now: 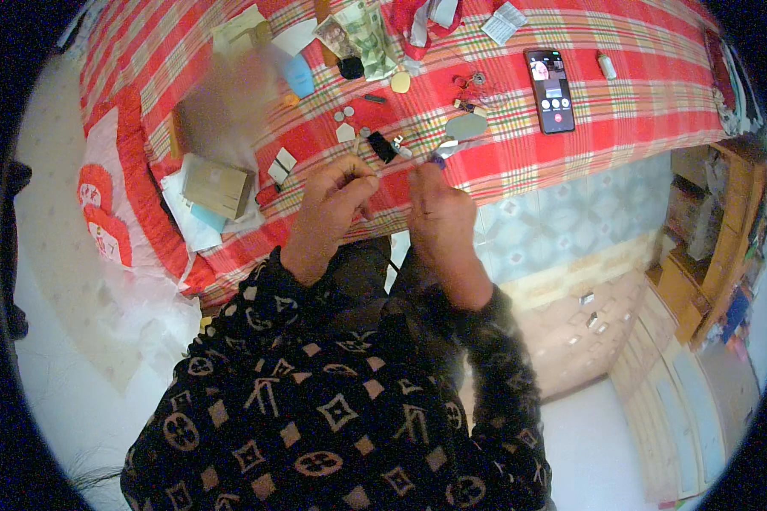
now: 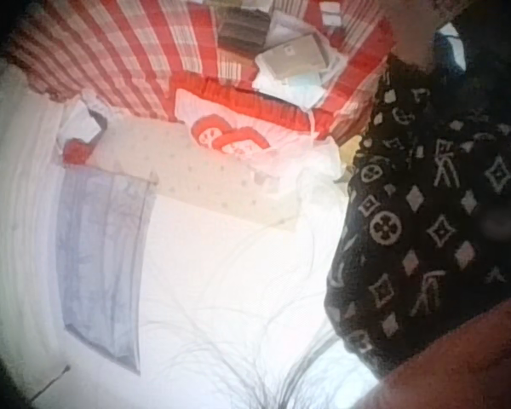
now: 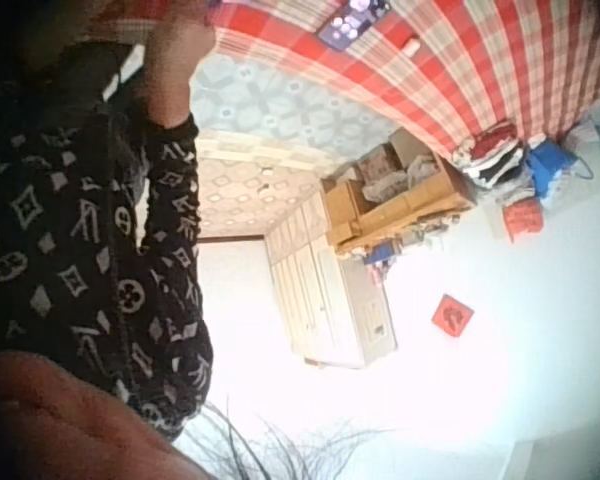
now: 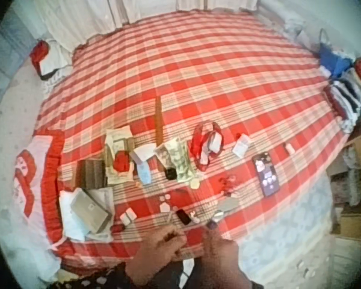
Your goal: The person stands at a cluttered table and repeatedly picks up small components, including a white rectangular piece, a purple cap, and a thin metal rod. They attempt to fit the rod into the white piece and handle the purple cap, then place items back on the table.
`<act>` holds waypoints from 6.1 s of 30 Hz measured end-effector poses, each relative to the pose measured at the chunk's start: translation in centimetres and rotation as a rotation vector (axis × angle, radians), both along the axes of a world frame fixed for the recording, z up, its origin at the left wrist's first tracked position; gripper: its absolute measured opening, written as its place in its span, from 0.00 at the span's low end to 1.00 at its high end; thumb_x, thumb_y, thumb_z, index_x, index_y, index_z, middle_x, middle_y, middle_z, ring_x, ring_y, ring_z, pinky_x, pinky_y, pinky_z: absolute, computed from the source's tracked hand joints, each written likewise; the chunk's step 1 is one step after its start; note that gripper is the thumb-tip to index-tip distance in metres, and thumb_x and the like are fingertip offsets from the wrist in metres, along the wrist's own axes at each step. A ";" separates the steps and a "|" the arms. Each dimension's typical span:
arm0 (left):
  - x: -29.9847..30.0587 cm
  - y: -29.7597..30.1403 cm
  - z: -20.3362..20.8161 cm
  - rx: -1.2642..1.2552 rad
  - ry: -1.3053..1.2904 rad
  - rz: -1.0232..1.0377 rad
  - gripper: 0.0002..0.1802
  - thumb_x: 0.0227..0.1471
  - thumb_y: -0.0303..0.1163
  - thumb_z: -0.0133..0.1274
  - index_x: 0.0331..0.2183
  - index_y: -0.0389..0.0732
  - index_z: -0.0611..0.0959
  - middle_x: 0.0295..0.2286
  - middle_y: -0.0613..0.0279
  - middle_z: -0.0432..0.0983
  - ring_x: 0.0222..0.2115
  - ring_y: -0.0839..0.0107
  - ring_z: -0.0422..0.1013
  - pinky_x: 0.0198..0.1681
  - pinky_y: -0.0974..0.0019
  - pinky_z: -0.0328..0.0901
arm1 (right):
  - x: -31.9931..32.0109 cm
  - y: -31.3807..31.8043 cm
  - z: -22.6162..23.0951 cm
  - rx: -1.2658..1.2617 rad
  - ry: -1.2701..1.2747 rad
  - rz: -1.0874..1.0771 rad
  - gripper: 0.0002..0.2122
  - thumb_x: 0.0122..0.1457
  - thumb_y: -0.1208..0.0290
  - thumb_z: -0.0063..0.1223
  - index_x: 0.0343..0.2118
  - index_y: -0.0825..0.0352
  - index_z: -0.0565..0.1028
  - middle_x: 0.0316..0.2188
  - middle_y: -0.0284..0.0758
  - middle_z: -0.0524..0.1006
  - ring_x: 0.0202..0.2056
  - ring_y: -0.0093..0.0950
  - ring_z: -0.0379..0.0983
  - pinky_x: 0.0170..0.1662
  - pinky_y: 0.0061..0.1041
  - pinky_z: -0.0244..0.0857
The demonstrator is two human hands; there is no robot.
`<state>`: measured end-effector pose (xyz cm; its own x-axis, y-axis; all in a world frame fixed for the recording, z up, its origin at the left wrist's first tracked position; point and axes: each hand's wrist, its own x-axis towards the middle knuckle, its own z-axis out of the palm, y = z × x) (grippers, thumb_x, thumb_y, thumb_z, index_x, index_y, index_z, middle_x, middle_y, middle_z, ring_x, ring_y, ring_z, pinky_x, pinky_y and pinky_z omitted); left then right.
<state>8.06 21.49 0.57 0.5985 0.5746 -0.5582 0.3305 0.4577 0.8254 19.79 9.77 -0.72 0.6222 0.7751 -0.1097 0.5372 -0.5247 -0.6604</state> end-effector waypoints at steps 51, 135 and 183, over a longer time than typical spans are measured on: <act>-7.0 2.4 -4.8 -0.052 0.218 0.295 0.06 0.56 0.28 0.55 0.33 0.34 0.80 0.23 0.68 0.74 0.22 0.81 0.67 0.26 0.76 0.63 | 3.5 4.5 -11.7 0.167 0.084 0.063 0.10 0.54 0.79 0.55 0.40 0.65 0.77 0.34 0.44 0.77 0.38 0.43 0.75 0.40 0.36 0.69; -1.1 -2.3 1.2 -0.003 -0.504 0.285 0.02 0.58 0.23 0.52 0.33 0.36 0.79 0.40 0.59 0.78 0.40 0.71 0.73 0.45 0.67 0.70 | 4.0 0.2 2.2 0.244 1.292 0.151 0.14 0.68 0.68 0.46 0.51 0.72 0.72 0.33 0.36 0.76 0.31 0.25 0.73 0.36 0.24 0.69; 3.5 -11.0 1.4 -0.032 -0.362 0.600 0.03 0.52 0.19 0.57 0.32 0.32 0.83 0.39 0.60 0.78 0.36 0.71 0.75 0.41 0.70 0.71 | 6.0 -3.4 2.9 0.256 1.162 0.097 0.05 0.58 0.82 0.56 0.37 0.70 0.78 0.37 0.32 0.78 0.39 0.24 0.76 0.47 0.24 0.72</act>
<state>11.59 10.52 1.95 0.3346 0.8502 -0.4064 -0.2797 0.5014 0.8187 25.81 6.38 2.19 0.1905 0.8947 -0.4040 -0.4213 -0.2972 -0.8568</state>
